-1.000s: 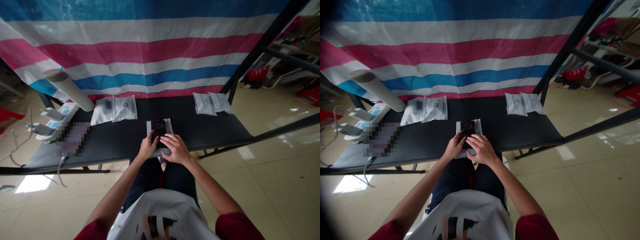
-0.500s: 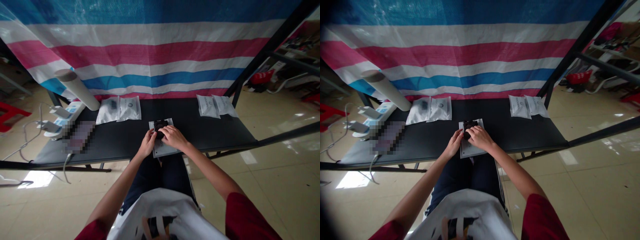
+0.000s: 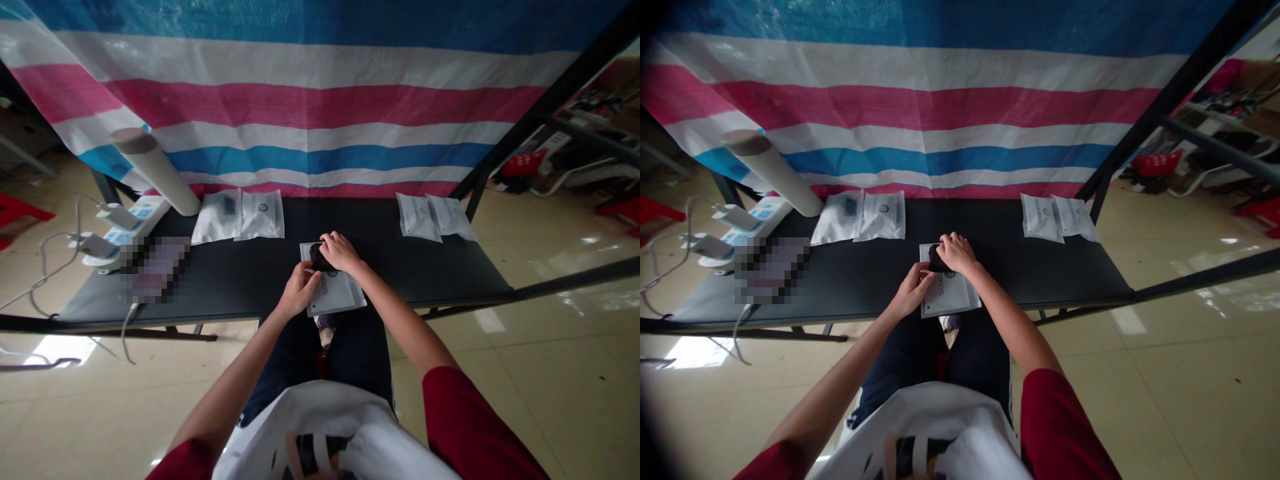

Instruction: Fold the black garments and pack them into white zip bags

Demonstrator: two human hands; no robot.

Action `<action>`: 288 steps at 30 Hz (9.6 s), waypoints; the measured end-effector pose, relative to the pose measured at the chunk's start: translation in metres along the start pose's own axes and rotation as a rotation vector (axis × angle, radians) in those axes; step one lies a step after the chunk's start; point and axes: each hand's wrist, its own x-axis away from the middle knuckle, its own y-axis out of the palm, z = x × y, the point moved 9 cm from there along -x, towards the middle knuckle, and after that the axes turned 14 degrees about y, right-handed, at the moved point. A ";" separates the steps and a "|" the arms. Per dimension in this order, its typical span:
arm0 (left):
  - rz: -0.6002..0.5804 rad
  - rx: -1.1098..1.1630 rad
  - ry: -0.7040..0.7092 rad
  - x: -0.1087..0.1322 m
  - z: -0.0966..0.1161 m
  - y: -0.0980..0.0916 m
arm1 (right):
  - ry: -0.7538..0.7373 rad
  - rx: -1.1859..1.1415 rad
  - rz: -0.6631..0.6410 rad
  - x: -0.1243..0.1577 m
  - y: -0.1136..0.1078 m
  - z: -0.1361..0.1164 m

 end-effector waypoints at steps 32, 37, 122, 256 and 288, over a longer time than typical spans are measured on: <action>-0.356 -0.842 0.200 0.003 0.052 0.052 | 0.500 -1.737 -0.149 0.036 0.022 0.140; -0.405 -0.757 0.207 -0.009 0.042 0.042 | 0.500 -1.792 -0.202 0.049 0.030 0.131; -0.367 -0.664 0.748 0.039 0.097 0.044 | 0.209 -1.220 -0.529 0.134 0.040 0.051; -0.403 -0.767 0.049 -0.114 0.004 0.012 | 0.239 -1.025 -0.264 0.128 0.061 0.049; -0.163 -0.659 0.459 0.004 0.034 -0.003 | 0.146 -0.717 -0.272 0.043 0.029 0.016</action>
